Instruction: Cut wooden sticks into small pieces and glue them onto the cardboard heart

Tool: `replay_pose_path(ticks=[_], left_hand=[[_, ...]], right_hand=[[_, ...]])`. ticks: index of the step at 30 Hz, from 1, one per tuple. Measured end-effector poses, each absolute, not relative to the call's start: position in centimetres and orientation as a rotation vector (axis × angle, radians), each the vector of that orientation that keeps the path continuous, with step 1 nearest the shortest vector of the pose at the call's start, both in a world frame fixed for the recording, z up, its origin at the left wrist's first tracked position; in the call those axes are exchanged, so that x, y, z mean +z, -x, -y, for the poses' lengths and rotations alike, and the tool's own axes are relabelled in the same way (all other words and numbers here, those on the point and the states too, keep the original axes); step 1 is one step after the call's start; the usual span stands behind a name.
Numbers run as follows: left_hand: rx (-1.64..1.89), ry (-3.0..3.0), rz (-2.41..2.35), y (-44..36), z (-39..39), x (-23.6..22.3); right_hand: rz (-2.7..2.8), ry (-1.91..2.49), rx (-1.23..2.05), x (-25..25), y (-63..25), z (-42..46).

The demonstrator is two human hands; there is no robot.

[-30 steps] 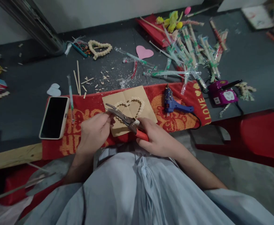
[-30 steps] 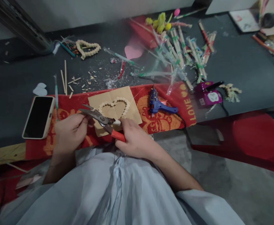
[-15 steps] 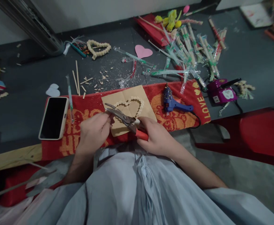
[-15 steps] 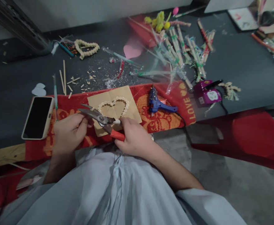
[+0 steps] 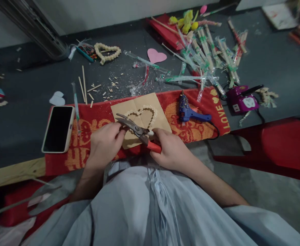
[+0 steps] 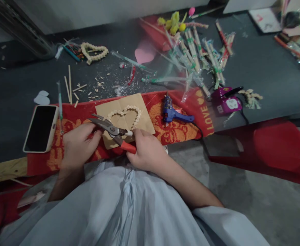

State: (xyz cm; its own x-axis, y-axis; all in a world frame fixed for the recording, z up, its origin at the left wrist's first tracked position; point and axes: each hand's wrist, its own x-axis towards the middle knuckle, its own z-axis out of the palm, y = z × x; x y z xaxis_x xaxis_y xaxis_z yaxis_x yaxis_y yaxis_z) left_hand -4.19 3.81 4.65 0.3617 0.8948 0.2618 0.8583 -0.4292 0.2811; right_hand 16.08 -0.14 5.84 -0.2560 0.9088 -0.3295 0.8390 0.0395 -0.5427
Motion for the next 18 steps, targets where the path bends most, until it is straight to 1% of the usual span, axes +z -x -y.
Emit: replay_pose_path(ticks=[6, 9, 14, 18], left_hand=[[0.712, -2.736, -1.574, 4.4, -3.8, 4.1], [0.774, -2.749, -1.510, 4.6, -3.9, 4.3], [0.704, -2.714, -1.478, 4.8, -4.0, 4.5], [0.734, -2.722, -1.445, 4.8, -3.9, 4.5]], right_hand=[[2.157, 1.709, 1.114, 5.5, -16.4, 0.2], [2.162, 1.645, 1.129, 5.4, -16.9, 0.2], [2.185, 1.585, 1.108, 5.6, -17.3, 0.2], [2.174, 1.649, 1.088, 5.7, -17.0, 0.2]])
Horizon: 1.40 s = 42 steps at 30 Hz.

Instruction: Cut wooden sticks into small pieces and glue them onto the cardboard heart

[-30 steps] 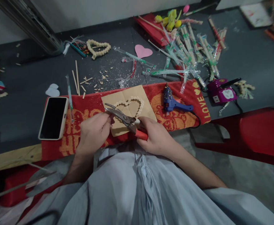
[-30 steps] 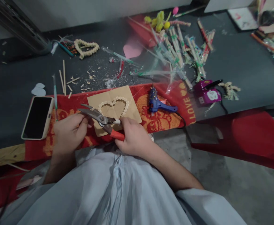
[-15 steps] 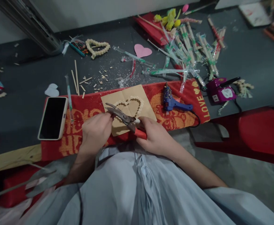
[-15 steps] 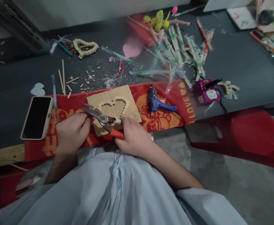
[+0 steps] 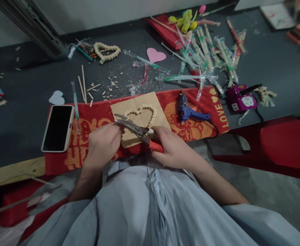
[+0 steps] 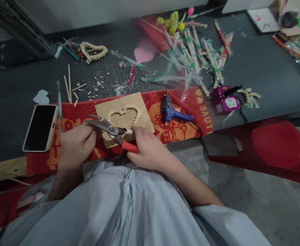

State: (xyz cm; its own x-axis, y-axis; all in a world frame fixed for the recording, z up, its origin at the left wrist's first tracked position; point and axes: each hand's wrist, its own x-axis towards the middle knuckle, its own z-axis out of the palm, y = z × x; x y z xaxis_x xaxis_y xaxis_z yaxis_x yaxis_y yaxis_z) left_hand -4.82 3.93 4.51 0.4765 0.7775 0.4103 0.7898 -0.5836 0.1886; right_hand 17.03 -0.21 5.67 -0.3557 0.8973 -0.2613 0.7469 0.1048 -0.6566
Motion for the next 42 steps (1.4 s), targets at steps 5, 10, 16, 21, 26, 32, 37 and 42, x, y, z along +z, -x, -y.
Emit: replay_pose_path(ticks=[5, 10, 16, 21, 26, 32, 37, 42], left_hand=[[-0.732, 2.653, 1.422, 4.7, -3.8, 4.5], [-0.697, 2.677, 1.418, 4.5, -3.6, 4.6], [-0.686, 2.701, 1.531, 4.2, -3.5, 4.4], [-0.604, 2.706, 1.660, 4.3, -3.8, 4.3], [-0.618, 2.856, 1.804, 4.7, -4.4, 4.8], [-0.696, 2.978, 1.888, 4.7, -4.5, 5.5], [-0.710, 2.966, 1.907, 4.6, -4.4, 5.5], [-0.702, 2.931, 1.926, 4.4, -4.1, 5.8]], right_hand=[[2.170, 1.738, 1.027, 5.5, -16.5, 0.4], [2.195, 1.798, 0.974, 5.6, -16.3, 0.5], [2.232, 1.865, 0.970, 5.8, -16.1, 0.6], [2.207, 1.790, 1.057, 5.6, -16.4, 0.5], [2.160, 1.630, 1.169, 5.2, -17.2, 0.4], [2.165, 1.601, 1.129, 5.3, -17.3, 0.5], [2.152, 1.700, 1.088, 5.6, -16.7, 0.6], [2.180, 1.774, 1.033, 6.0, -16.5, 0.8]])
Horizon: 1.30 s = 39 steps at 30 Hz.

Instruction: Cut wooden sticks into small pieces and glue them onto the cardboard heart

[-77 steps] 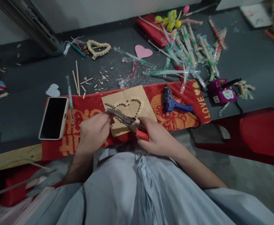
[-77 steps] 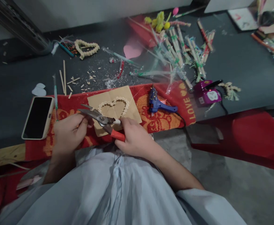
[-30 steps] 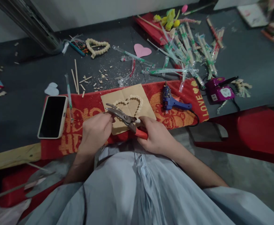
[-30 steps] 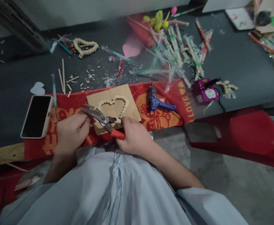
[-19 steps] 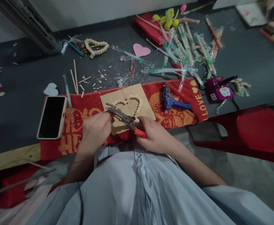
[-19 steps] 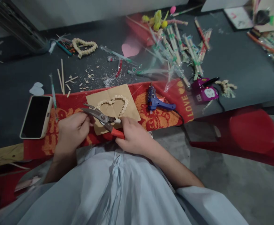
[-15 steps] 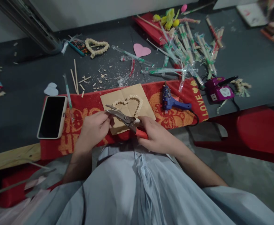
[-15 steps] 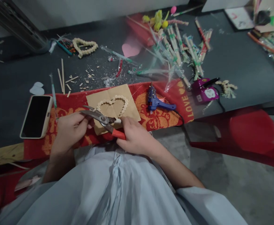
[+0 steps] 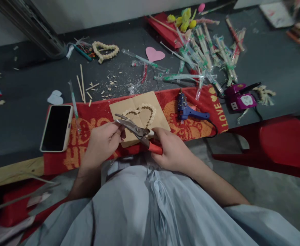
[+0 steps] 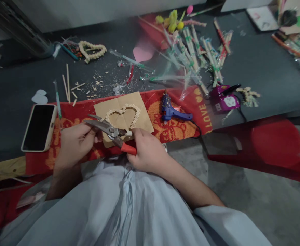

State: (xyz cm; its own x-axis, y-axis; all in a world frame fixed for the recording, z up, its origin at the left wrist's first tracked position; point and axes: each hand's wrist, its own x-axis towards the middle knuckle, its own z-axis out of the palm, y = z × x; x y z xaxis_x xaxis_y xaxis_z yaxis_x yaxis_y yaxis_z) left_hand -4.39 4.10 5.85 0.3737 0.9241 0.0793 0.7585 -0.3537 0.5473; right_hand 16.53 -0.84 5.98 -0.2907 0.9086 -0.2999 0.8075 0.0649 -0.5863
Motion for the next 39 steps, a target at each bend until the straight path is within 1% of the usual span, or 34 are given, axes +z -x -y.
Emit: replay_pose_path(ticks=[4, 7, 14, 17, 24, 29, 35, 39], left_hand=[[0.515, -2.297, -1.488, 4.2, -4.1, 5.6], [0.576, -2.418, -1.516, 4.0, -4.2, 5.1], [0.679, -2.748, -1.581, 3.8, -4.0, 4.2], [0.652, -2.710, -1.579, 4.0, -4.0, 4.3], [0.591, -2.584, -1.469, 4.3, -4.3, 4.8], [0.641, -2.628, -1.444, 4.3, -4.3, 4.9], [0.547, -2.571, -1.520, 4.2, -4.2, 5.0], [0.590, -2.534, -1.486, 4.1, -4.0, 5.1]], right_hand=[[2.208, 1.824, 0.994, 6.1, -16.6, 0.9], [2.181, 1.822, 0.998, 6.0, -16.6, 0.7], [2.132, 1.701, 1.083, 5.8, -17.0, 0.4], [2.143, 1.647, 1.121, 5.7, -17.5, 0.4], [2.192, 1.534, 1.079, 5.7, -18.1, 0.3], [2.174, 1.626, 1.072, 5.8, -17.6, 0.3], [2.160, 1.732, 1.005, 5.7, -16.9, 0.4], [2.189, 1.785, 0.959, 5.7, -16.7, 0.5]])
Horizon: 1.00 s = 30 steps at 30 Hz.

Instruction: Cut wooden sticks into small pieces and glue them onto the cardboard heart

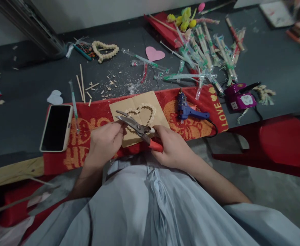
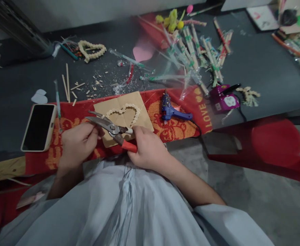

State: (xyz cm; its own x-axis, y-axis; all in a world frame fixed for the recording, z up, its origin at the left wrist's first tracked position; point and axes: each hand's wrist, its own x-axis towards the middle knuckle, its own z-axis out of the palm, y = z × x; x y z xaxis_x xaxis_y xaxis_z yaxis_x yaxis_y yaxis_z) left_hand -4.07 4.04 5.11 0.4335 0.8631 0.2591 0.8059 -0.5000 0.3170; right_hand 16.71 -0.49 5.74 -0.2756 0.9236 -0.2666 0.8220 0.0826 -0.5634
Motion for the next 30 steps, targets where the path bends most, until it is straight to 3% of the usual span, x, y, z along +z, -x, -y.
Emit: replay_pose_path(ticks=[13, 22, 30], left_hand=[[0.557, -2.307, -1.418, 4.2, -4.7, 5.0], [0.617, -1.890, -1.298, 4.2, -4.9, 5.2], [0.607, -1.719, -1.303, 4.0, -4.8, 4.9]], right_hand=[[2.215, 1.769, 1.063, 6.1, -17.3, 0.1], [2.219, 1.463, 1.060, 4.8, -18.4, 0.0], [2.214, 1.555, 1.008, 5.0, -18.2, 0.0]])
